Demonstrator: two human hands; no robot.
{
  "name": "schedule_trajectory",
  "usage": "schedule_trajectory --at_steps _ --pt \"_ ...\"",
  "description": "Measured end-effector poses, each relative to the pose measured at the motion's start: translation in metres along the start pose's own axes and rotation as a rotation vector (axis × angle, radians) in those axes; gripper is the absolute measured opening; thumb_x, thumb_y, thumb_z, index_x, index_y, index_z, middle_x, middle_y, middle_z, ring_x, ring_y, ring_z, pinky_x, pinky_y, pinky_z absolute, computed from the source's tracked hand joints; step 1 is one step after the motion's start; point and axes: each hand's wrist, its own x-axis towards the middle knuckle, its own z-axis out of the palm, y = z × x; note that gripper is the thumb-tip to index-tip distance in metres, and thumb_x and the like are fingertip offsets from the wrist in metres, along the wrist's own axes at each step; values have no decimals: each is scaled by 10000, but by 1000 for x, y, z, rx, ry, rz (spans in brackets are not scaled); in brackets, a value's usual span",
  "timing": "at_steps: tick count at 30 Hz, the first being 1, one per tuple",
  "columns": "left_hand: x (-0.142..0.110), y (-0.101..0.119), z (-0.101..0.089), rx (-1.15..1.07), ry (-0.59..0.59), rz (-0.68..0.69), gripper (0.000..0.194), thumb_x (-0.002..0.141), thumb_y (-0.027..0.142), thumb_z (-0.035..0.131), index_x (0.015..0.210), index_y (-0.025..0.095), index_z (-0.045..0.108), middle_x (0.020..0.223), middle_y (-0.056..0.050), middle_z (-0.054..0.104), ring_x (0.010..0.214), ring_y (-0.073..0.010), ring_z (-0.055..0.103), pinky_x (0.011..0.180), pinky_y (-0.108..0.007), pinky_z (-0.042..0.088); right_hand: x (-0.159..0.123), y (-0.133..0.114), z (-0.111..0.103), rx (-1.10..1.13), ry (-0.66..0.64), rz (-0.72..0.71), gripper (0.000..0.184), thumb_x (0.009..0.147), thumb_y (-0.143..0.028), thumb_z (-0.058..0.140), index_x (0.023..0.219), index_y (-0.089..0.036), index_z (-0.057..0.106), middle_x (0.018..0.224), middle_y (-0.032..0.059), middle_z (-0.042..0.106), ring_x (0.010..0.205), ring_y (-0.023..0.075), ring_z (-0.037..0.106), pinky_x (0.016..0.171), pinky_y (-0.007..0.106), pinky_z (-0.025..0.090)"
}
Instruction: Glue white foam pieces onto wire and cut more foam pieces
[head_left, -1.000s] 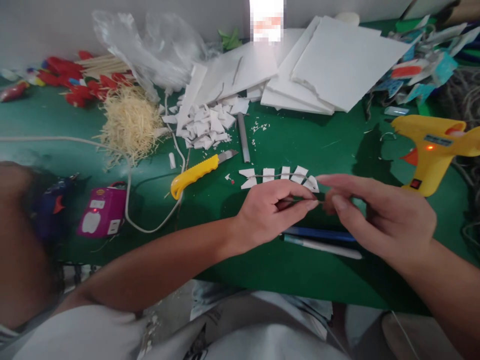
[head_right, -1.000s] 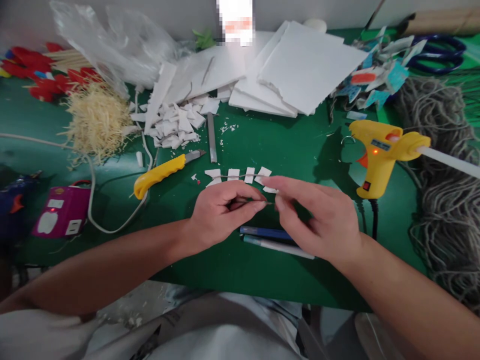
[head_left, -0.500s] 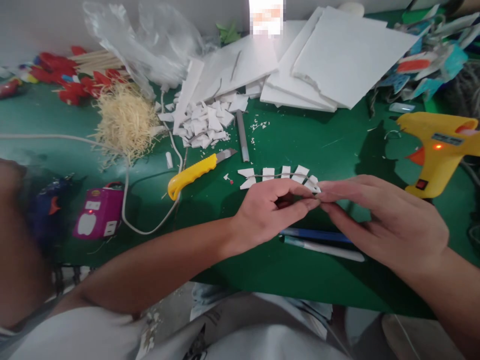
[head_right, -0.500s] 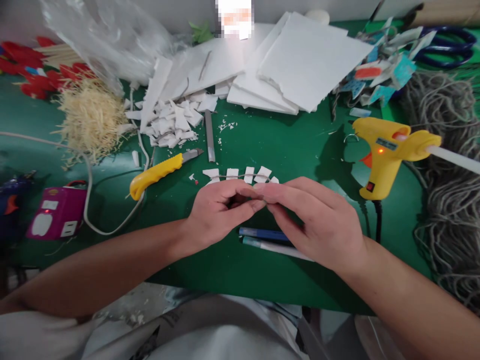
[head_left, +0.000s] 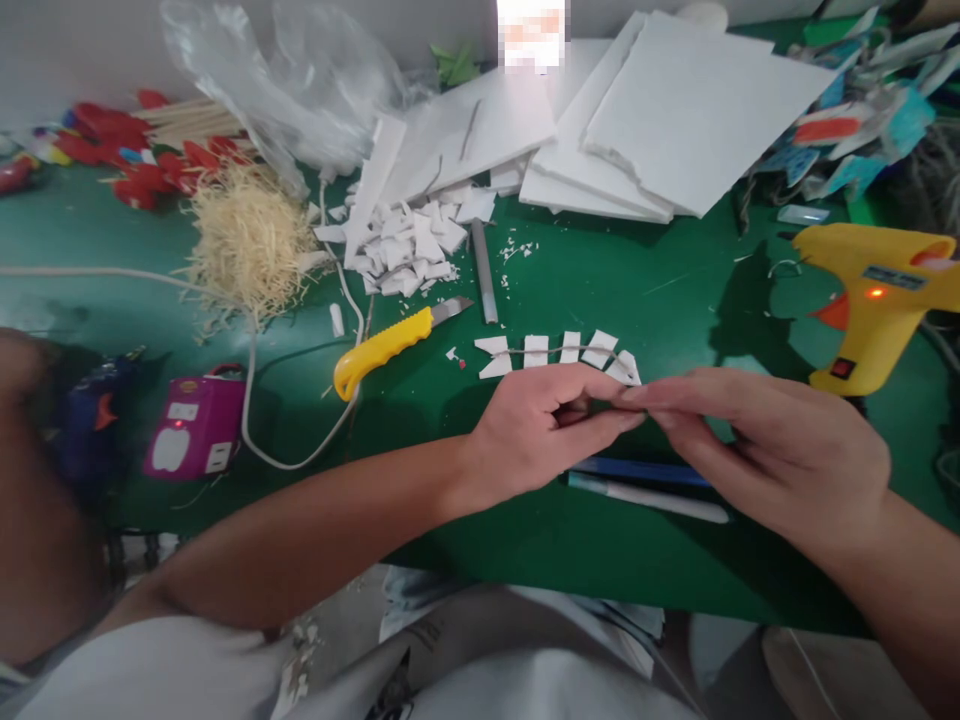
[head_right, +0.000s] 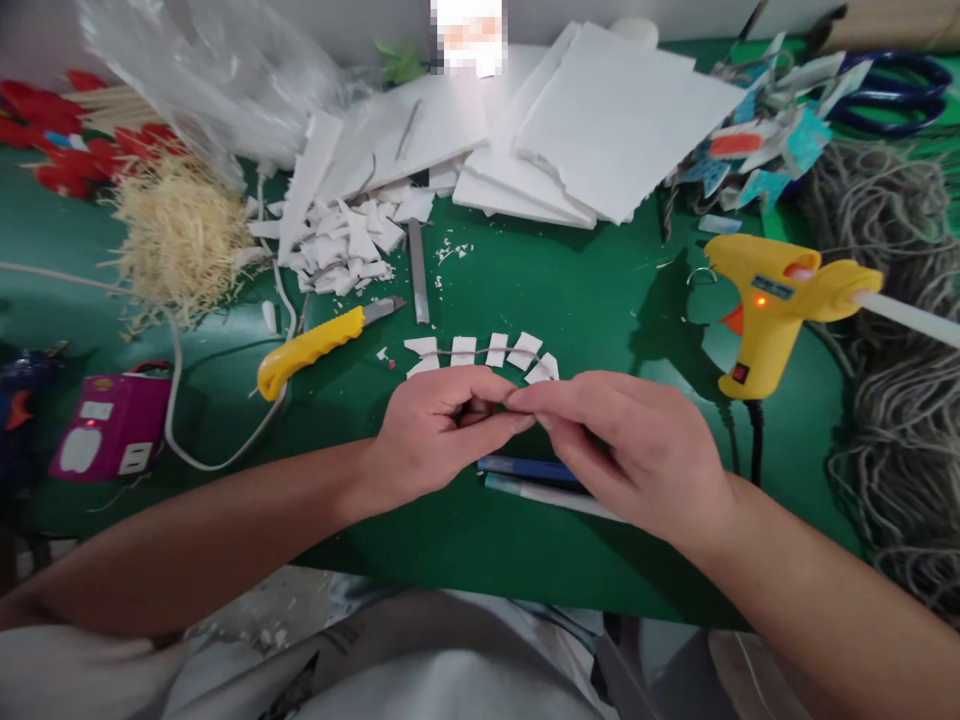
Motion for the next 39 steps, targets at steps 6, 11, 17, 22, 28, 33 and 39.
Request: schedule_trajectory --at_steps 6,11,17,22,28,33,39 --pt "2 -2 1 -36 132 -1 84 849 232 767 793 172 748 556 62 553 483 -37 408 438 -153 308 -3 0 3 -120 222 384 131 962 -190 648 1023 -242 752 683 -42 705 435 72 529 425 219 452" --pt "4 0 1 -54 142 7 79 834 200 774 774 166 736 568 60 587 483 -30 436 438 -142 320 -3 13 1 -196 292 285 237 906 -208 736 1142 -211 734 1038 97 771 962 214 744 826 341 634" --pt "4 0 1 -58 110 -20 106 845 238 775 776 174 728 603 57 625 502 -36 468 458 -141 357 -3 6 1 -61 75 13 333 911 -160 728 1225 -257 671 1103 50 785 998 181 759 843 286 637" --pt "4 0 0 -12 41 -63 112 852 273 777 791 182 752 620 45 659 521 -53 517 468 -156 389 -3 1 1 -52 37 -29 306 925 -90 695 1167 -274 658 1018 0 808 852 133 769 725 231 631" --pt "6 3 -1 -52 11 -74 137 839 262 771 744 179 719 658 37 687 571 -56 562 505 -148 427 -3 1 -1 -96 32 -56 275 943 -76 668 1138 -269 667 937 3 791 797 117 755 710 208 617" --pt "4 1 0 -74 -29 -70 71 858 251 749 854 183 732 642 66 629 515 -37 478 471 -144 381 -5 1 -3 5 4 -42 319 947 -41 628 1148 -282 685 946 12 773 791 115 739 684 220 608" --pt "0 1 -2 53 -96 -21 77 870 254 746 922 197 738 605 85 534 519 -50 435 495 -159 378 4 3 -7 117 -91 -110 360 961 -43 538 1182 -283 687 786 -22 743 669 123 719 571 215 585"
